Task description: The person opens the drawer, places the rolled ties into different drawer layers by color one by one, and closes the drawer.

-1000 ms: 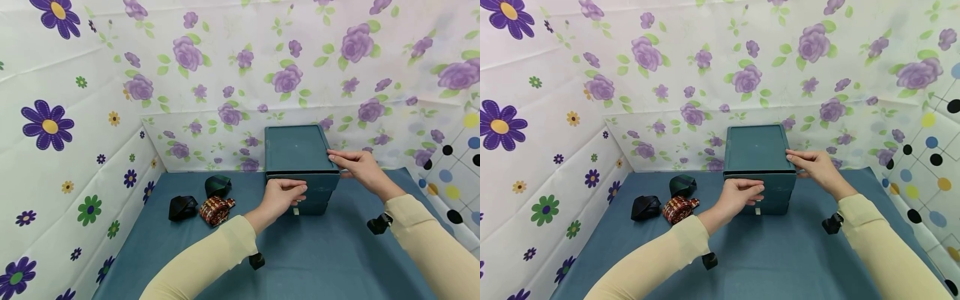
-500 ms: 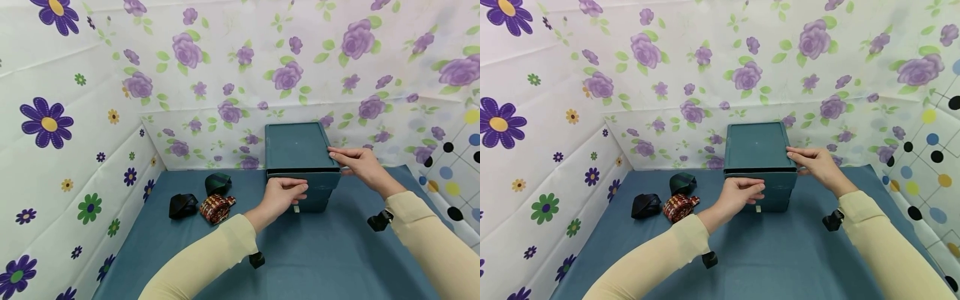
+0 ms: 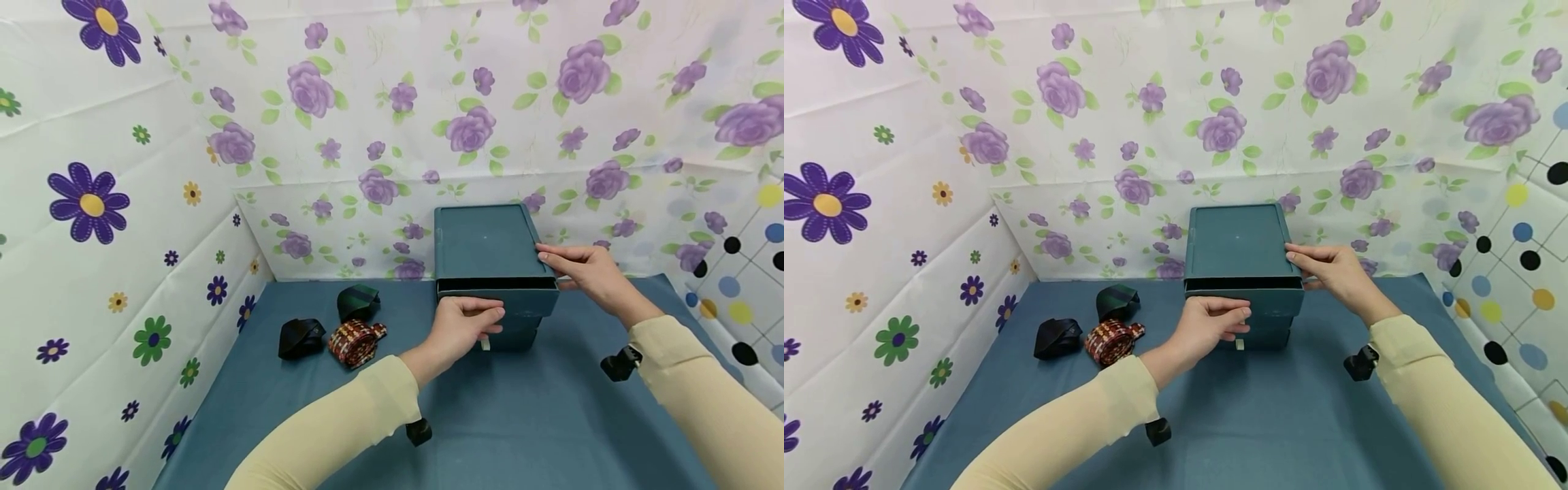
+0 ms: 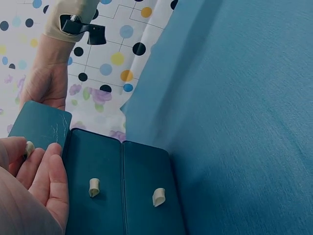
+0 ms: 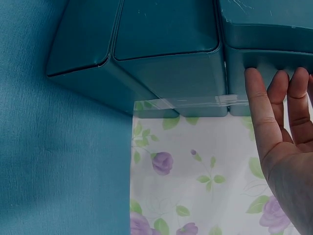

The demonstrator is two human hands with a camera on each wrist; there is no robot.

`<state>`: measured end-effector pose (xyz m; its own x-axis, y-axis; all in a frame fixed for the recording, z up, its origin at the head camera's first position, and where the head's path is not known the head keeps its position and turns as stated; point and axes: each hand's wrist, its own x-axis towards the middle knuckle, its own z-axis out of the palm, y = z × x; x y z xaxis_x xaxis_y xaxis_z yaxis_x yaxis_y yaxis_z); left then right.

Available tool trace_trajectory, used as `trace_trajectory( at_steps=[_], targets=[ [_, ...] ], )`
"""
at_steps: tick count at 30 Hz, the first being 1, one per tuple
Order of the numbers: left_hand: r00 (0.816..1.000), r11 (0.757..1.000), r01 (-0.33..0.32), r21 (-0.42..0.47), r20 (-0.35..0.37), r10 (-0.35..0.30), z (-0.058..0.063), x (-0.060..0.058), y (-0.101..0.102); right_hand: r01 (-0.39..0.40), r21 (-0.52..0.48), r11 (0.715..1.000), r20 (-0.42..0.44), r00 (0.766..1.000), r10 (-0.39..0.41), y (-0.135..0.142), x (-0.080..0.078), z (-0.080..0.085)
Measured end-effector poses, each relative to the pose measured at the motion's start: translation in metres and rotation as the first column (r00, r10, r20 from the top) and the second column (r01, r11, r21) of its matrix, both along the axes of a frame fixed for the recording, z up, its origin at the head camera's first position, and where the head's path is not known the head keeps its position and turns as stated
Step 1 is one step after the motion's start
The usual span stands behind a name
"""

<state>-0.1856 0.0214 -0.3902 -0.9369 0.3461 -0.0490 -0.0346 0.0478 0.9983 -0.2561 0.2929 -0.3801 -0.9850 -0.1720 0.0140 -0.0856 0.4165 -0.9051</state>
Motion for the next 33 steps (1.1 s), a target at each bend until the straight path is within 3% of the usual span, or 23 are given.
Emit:
trace_trajectory(
  at_steps=[8, 20, 33],
  targets=[
    [1.000, 1.000, 0.006, 0.004, -0.012, -0.006, -0.017, -0.006, 0.001, -0.003, -0.012, 1.000, 0.004, 1.000, 0.003, 0.001, 0.001, -0.002],
    [1.000, 1.000, 0.022, 0.009, 0.004, -0.022, -0.016, 0.000, 0.000, -0.006, -0.013, 1.000, 0.003, 1.000, 0.006, 0.002, 0.001, -0.003],
    [0.999, 0.999, 0.039, 0.013, -0.031, -0.039, -0.014, 0.008, -0.002, -0.012, -0.016, 1.000, -0.011, 1.000, 0.012, 0.002, 0.000, -0.003]
  ],
)
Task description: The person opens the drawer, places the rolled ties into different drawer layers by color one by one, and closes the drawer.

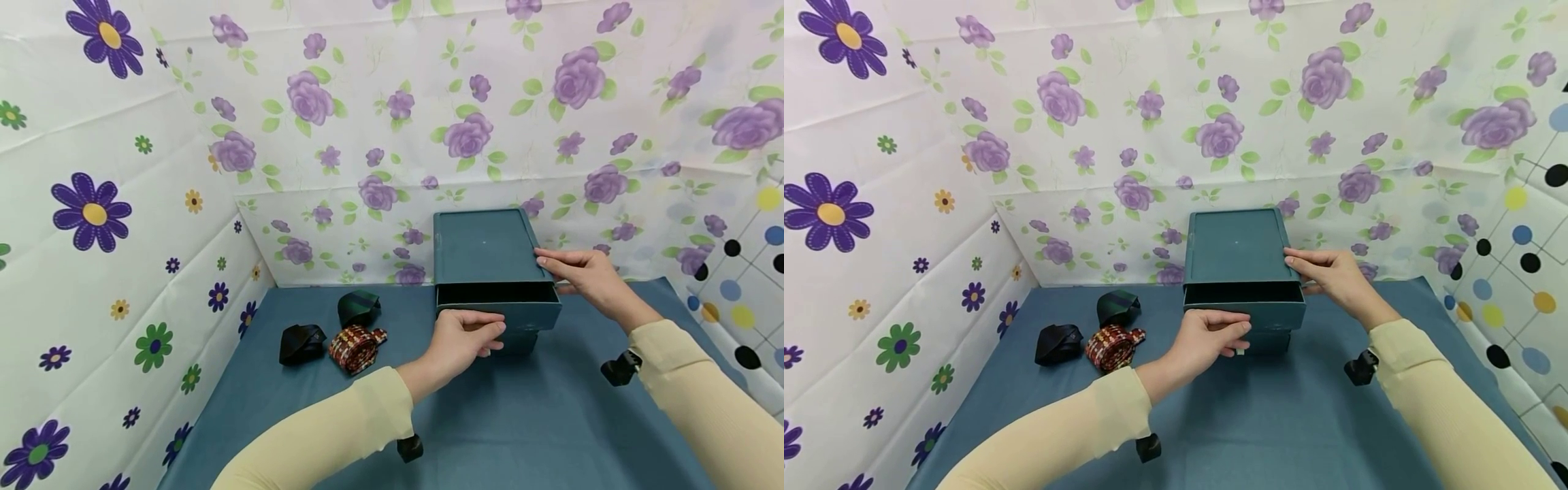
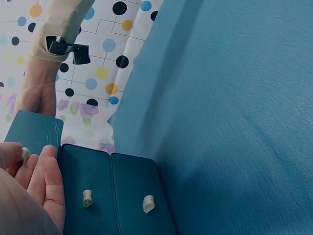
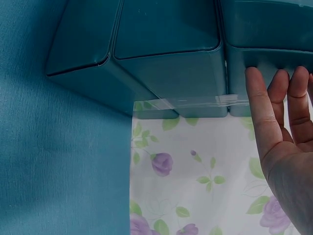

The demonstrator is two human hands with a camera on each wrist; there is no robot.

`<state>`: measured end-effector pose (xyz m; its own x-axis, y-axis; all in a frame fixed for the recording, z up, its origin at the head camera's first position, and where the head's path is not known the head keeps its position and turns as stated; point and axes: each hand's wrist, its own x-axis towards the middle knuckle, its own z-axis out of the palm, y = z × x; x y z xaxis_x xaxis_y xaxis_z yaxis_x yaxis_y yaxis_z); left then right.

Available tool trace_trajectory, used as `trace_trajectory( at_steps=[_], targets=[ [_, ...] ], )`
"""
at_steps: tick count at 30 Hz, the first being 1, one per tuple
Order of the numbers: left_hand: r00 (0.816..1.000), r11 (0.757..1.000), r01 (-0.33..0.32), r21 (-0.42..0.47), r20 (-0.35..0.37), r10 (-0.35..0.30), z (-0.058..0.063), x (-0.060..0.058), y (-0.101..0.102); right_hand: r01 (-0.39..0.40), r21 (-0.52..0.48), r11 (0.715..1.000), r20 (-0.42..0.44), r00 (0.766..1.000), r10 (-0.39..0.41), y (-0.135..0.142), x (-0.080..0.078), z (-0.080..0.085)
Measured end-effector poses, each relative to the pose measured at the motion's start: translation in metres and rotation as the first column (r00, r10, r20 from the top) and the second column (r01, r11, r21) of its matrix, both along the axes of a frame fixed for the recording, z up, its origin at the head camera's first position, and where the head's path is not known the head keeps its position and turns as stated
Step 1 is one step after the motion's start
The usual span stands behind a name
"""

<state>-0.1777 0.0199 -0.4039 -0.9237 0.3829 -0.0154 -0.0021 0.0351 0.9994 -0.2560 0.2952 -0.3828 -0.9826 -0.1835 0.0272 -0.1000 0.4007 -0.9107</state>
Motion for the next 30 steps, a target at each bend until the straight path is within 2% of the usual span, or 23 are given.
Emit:
trace_trajectory(
  at_steps=[15, 30],
  targets=[
    [0.999, 0.999, 0.006, -0.036, -0.032, -0.007, -0.0036, 0.0030, -0.0018, 0.014, 0.013, 1.000, 0.004, 1.000, -0.014, -0.0011, 0.0008, 0.0002],
    [1.000, 0.998, 0.017, -0.066, -0.022, -0.019, -0.0017, 0.0079, -0.0025, 0.008, 0.014, 1.000, 0.012, 1.000, -0.009, 0.0002, -0.0001, 0.0001]
  ],
)
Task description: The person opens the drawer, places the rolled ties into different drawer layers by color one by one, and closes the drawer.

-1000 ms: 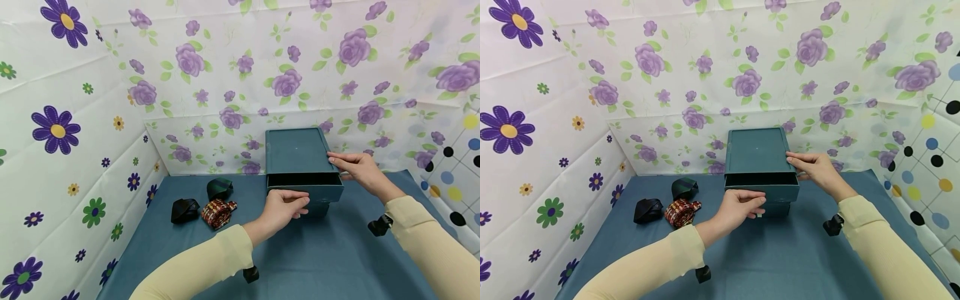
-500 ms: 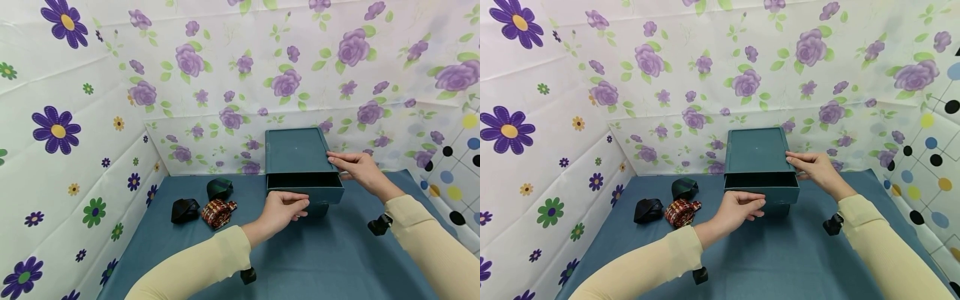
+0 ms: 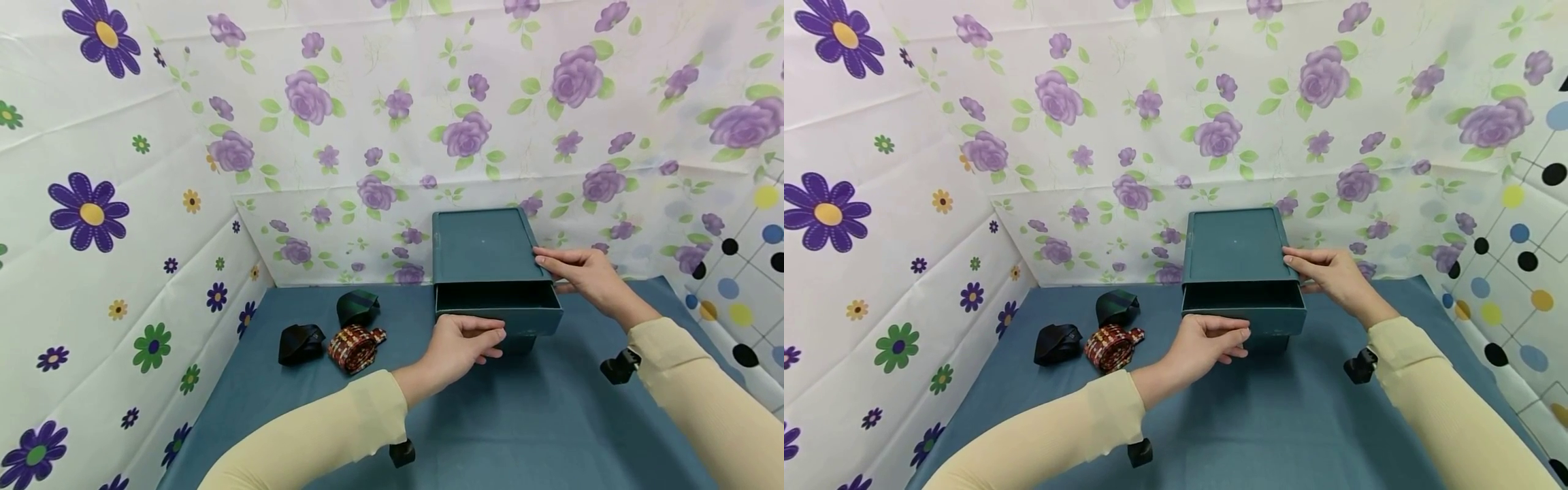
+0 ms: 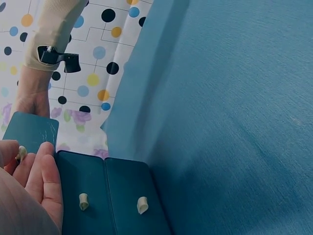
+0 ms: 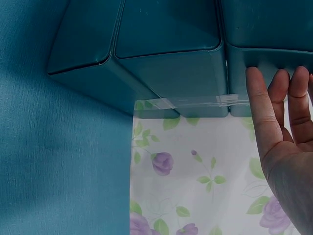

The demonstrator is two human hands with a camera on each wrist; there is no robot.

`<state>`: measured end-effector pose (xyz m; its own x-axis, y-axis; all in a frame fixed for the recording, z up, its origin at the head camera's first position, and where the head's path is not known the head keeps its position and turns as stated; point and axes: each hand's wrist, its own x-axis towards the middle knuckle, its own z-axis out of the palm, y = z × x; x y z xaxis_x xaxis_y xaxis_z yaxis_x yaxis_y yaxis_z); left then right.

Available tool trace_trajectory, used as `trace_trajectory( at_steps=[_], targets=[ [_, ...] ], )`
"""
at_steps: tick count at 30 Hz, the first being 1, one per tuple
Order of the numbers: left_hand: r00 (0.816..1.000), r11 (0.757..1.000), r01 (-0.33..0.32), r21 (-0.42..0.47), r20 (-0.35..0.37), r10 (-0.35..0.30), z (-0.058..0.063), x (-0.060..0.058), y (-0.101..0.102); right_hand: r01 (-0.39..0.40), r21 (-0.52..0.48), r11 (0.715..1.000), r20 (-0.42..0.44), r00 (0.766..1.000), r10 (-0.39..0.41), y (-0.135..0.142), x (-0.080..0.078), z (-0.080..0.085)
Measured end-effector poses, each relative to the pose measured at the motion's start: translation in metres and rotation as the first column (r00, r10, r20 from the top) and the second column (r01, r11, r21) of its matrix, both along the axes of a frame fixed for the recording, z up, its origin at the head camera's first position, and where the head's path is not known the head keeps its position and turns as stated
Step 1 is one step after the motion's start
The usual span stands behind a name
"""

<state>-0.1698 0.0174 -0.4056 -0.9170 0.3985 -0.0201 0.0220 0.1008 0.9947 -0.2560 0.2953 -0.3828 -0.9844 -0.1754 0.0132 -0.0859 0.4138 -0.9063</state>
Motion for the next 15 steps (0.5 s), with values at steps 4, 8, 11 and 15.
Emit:
trace_trajectory(
  at_steps=[4, 8, 11, 15],
  targets=[
    [1.000, 1.000, 0.006, -0.013, -0.004, -0.006, 0.0006, 0.0021, -0.0010, 0.001, -0.002, 1.000, 0.000, 1.000, -0.001, -0.0005, 0.0006, 0.0000],
    [1.000, 1.000, 0.013, -0.014, -0.007, -0.013, 0.0004, 0.0033, -0.0019, 0.000, -0.004, 1.000, -0.002, 1.000, 0.000, -0.0007, 0.0008, 0.0003],
    [1.000, 1.000, 0.019, -0.012, -0.009, -0.019, -0.0003, 0.0039, -0.0021, -0.003, -0.006, 1.000, -0.002, 1.000, 0.003, -0.0005, 0.0009, 0.0006],
    [1.000, 1.000, 0.023, -0.012, -0.006, -0.023, -0.0006, 0.0049, -0.0021, -0.003, -0.005, 1.000, -0.004, 1.000, 0.003, -0.0002, 0.0011, 0.0002]
  ],
)
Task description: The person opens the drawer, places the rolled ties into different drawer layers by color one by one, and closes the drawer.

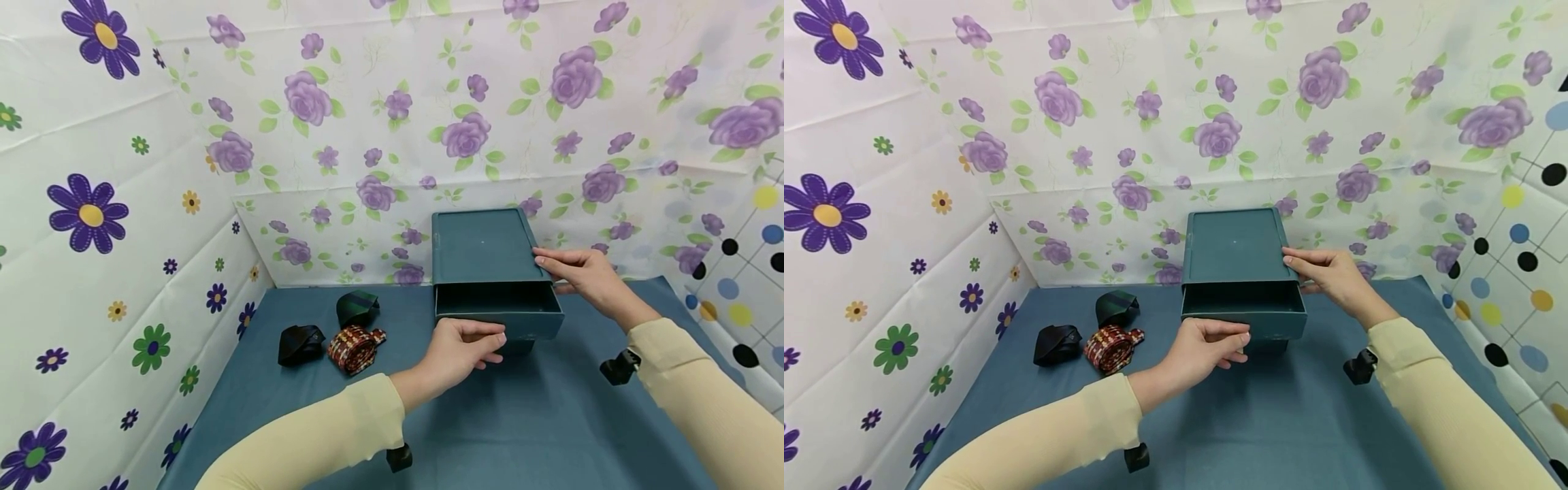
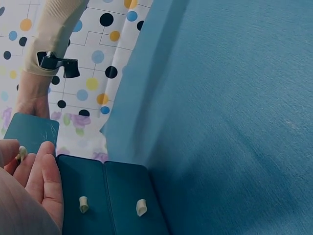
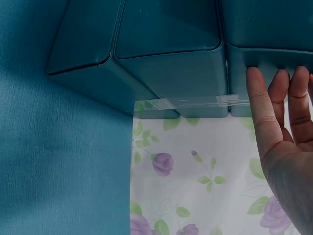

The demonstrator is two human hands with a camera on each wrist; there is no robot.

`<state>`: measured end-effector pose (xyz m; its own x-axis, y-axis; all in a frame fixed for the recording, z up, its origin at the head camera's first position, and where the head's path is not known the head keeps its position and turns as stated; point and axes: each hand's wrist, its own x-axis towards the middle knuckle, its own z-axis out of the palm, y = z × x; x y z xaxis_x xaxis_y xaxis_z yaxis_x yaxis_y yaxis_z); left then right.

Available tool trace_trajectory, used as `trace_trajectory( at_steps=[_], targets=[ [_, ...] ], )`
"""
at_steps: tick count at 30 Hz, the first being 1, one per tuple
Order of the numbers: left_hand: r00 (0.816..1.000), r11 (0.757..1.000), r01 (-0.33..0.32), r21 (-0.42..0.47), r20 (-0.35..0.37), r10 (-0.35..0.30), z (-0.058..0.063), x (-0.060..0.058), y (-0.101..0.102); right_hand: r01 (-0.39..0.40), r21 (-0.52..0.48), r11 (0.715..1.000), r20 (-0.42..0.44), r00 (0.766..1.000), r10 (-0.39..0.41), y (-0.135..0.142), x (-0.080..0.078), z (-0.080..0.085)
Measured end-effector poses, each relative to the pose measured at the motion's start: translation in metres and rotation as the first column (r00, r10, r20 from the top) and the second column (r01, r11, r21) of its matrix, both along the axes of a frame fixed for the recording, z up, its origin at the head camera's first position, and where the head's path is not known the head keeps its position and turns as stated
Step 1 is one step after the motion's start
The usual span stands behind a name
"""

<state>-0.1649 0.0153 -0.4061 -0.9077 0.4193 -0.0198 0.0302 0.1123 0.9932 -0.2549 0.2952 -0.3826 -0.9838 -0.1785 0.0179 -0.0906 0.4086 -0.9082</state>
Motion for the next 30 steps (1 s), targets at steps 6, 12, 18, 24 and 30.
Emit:
trace_trajectory(
  at_steps=[6, 12, 18, 24, 30],
  targets=[
    [1.000, 1.000, 0.006, 0.004, 0.002, -0.006, 0.0001, 0.0015, -0.0007, 0.003, 0.001, 1.000, -0.006, 1.000, -0.003, -0.0005, 0.0006, -0.0005],
    [1.000, 1.000, 0.015, 0.012, -0.005, -0.015, 0.0012, 0.0029, -0.0011, 0.007, 0.005, 1.000, -0.005, 1.000, -0.007, -0.0006, 0.0001, -0.0007],
    [1.000, 1.000, 0.010, 0.009, 0.000, -0.010, 0.0019, 0.0039, -0.0011, 0.006, -0.002, 1.000, 0.000, 1.000, -0.006, -0.0006, -0.0003, -0.0005],
    [1.000, 1.000, 0.018, 0.015, 0.003, -0.018, 0.0010, 0.0041, -0.0011, 0.007, -0.006, 1.000, 0.000, 1.000, -0.007, -0.0007, -0.0003, -0.0007],
    [1.000, 1.000, 0.018, 0.013, 0.004, -0.018, 0.0000, 0.0051, -0.0009, 0.004, -0.001, 1.000, -0.006, 1.000, -0.004, -0.0002, -0.0007, -0.0013]
  ],
)
